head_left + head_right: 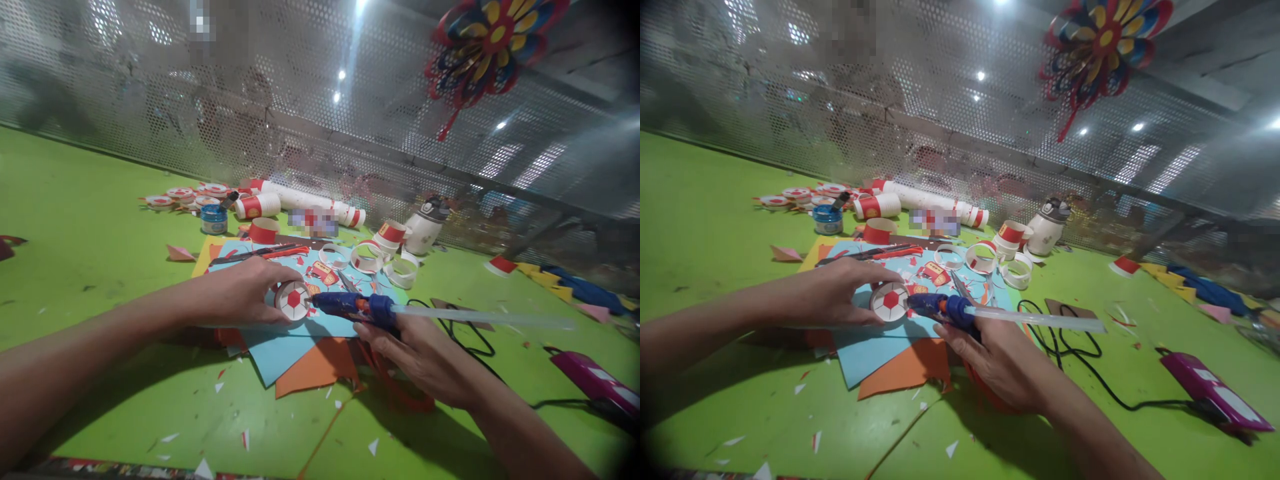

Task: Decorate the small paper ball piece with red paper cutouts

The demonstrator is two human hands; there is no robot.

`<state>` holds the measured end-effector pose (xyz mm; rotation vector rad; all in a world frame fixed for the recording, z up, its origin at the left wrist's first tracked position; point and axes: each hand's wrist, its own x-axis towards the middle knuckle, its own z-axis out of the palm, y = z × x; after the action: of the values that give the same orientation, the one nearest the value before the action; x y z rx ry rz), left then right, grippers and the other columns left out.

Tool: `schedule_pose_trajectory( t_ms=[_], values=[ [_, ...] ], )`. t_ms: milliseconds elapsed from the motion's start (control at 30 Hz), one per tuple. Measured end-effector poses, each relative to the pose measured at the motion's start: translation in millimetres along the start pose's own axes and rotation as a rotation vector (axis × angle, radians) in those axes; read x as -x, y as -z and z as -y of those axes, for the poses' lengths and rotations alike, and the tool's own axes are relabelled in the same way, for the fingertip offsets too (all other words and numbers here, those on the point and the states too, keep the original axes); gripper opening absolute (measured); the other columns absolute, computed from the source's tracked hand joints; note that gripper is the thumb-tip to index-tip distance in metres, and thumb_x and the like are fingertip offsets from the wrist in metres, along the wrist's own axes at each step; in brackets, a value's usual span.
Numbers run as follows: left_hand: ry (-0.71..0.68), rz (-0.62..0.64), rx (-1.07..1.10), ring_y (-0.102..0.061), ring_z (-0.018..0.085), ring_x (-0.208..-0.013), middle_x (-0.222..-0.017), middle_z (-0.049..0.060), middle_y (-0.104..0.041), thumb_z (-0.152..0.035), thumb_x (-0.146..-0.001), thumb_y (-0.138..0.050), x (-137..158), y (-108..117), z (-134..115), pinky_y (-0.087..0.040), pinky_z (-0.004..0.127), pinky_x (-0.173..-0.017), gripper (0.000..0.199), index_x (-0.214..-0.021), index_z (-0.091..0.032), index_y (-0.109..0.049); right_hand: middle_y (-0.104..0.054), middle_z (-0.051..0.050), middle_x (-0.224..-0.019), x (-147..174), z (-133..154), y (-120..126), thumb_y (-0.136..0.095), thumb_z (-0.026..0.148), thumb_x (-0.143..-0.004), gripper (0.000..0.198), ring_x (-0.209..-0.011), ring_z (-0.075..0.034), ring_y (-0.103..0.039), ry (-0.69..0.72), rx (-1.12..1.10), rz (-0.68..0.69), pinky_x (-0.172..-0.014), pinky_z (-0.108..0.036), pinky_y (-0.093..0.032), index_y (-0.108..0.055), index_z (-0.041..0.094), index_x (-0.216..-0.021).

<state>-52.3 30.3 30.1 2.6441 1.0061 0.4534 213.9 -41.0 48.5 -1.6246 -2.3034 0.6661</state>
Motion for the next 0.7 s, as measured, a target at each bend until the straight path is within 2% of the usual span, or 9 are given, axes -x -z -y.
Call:
schedule_pose_trajectory(
  t_ms=[200,400,700],
  values=[
    [0.038,0.016,0.015,-0.064,0.022,-0.095,-0.110,0.006,-0.070,-0.041,-0.075,-0.070,-0.8,0.5,2.4,-0.046,0.027,-0.075,0.046,-0.117,-0.022,-0.065,-0.062,-0.004,-0.085,-0.2,-0.8,-0.3,-0.037,0.055,-0.094,0.041,-0.071,-0.017,-0.051,0.002,0.073,-0.040,-0.063,-0.028,-0.041,-0.058,0.020,-0.092],
    [0.094,0.037,0.084,-0.063,0.024,-0.099,-0.112,0.004,-0.069,-0.048,-0.072,-0.072,-2.8,3.5,13.0,-0.046,0.031,-0.081,0.056,-0.123,-0.026,-0.062,-0.064,-0.003,-0.085,3.9,1.9,3.0,-0.037,0.051,-0.095,0.037,-0.070,-0.017,-0.052,0.040,0.051,-0.054,-0.063,-0.028,-0.041,-0.057,0.021,-0.091],
    [0.089,0.090,0.238,-0.060,0.025,-0.108,-0.124,0.005,-0.065,-0.046,-0.073,-0.071,-3.7,6.0,19.8,-0.048,0.032,-0.089,0.058,-0.126,-0.024,-0.059,-0.065,-0.004,-0.084,10.6,0.3,8.2,-0.044,0.049,-0.094,0.035,-0.075,-0.017,-0.057,0.115,-0.140,-0.123,-0.064,-0.026,-0.046,-0.063,0.019,-0.091]
  ],
)
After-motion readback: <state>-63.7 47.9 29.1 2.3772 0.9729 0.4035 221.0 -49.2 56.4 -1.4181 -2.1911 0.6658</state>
